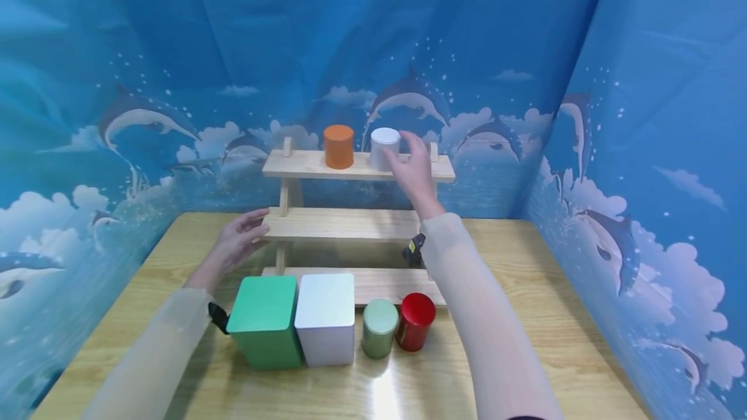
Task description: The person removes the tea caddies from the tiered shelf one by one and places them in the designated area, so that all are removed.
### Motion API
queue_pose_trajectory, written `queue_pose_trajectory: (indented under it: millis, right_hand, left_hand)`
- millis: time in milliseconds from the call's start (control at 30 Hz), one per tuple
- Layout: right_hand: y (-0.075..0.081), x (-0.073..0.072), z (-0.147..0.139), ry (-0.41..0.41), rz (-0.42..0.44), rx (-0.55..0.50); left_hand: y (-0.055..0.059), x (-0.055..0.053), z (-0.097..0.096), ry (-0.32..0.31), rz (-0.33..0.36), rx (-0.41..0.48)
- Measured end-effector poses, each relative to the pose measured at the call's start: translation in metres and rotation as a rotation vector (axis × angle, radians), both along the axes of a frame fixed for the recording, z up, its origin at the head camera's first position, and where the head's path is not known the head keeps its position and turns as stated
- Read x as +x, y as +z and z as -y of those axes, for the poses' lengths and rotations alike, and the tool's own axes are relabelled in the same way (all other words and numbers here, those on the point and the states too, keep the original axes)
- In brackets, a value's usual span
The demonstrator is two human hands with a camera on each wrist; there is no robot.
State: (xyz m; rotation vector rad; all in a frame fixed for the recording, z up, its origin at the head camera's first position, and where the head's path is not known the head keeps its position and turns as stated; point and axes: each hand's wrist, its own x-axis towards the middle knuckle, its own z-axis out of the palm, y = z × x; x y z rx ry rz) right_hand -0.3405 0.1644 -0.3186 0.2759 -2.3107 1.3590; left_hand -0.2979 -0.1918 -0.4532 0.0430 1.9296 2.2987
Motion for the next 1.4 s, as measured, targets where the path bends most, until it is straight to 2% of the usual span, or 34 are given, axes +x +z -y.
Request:
queue_pose_trajectory:
  millis: [333, 567, 1200, 1400]
  right_hand:
    - [0.008, -0.011, 0.006, -0.012, 0.013, 0.052]
    - [0.004, -0.015, 0.01, -0.013, 0.04, 0.05]
    - [-0.004, -0.012, 0.016, -0.027, -0.023, -0.069]
    - [-0.006, -0.009, 0.015, -0.001, -0.04, -0.104]
  left_hand:
    - [0.003, 0.0, 0.0, -0.008, 0.012, 0.026]
    - [0.002, 0.003, -0.002, 0.001, -0.002, 0.003]
    - [0.004, 0.003, -0.001, 0.01, 0.015, -0.004]
    - [0.004, 0.003, -0.002, 0.027, 0.019, -0.01]
